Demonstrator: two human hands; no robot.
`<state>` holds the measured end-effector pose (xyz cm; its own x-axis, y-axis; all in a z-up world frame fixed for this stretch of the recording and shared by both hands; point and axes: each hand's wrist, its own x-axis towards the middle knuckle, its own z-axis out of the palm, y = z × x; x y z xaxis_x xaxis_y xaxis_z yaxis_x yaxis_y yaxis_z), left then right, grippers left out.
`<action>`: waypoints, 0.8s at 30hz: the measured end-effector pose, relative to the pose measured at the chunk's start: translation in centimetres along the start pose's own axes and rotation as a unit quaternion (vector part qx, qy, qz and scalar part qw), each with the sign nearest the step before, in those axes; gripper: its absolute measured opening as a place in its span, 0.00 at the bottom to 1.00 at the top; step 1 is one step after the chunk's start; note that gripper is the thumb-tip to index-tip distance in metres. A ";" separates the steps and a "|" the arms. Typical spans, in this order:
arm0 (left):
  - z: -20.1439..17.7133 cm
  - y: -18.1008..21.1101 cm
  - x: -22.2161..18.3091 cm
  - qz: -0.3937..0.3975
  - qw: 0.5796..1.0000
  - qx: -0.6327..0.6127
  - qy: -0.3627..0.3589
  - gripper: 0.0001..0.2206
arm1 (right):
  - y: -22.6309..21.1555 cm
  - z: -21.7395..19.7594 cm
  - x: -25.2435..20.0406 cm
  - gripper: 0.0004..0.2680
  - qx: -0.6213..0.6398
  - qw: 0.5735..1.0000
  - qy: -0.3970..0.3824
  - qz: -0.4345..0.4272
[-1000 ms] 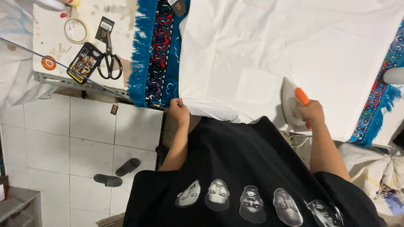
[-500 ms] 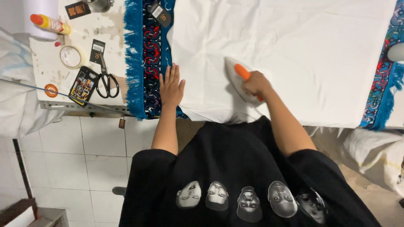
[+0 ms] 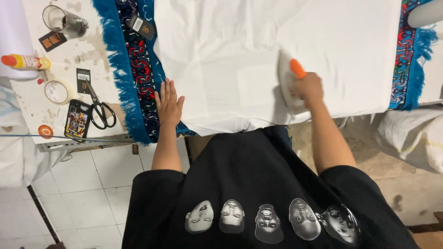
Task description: The person takes a white shirt from a basket, spreads it out on a padded surface, sprays it with water, and irons it to remove wrinkles.
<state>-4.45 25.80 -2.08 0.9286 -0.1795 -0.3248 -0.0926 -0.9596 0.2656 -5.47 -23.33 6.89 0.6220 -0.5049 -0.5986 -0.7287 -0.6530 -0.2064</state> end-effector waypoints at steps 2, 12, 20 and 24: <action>0.3 -0.3 0.2 0.001 1.000 0.004 0.009 0.32 | 6.9 -2.4 4.0 0.15 0.033 0.997 0.046 0.042; -0.9 1.8 -0.3 0.013 0.998 0.044 0.044 0.30 | 19.7 -10.9 9.3 0.03 0.189 0.971 0.005 0.143; 1.9 13.7 -4.5 0.026 0.992 -0.039 0.115 0.33 | 6.2 3.9 -5.3 0.16 0.142 0.982 -0.123 -0.012; 3.4 16.3 -6.1 0.094 0.994 -0.035 -0.032 0.34 | -1.2 4.1 -13.9 0.17 0.030 0.990 -0.131 -0.047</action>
<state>-12.83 10.55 1.16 0.8719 -0.3705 -0.3202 -0.2357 -0.8907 0.3888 -14.41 -13.21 12.30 0.5982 -0.2736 -0.7532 -0.6914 -0.6513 -0.3126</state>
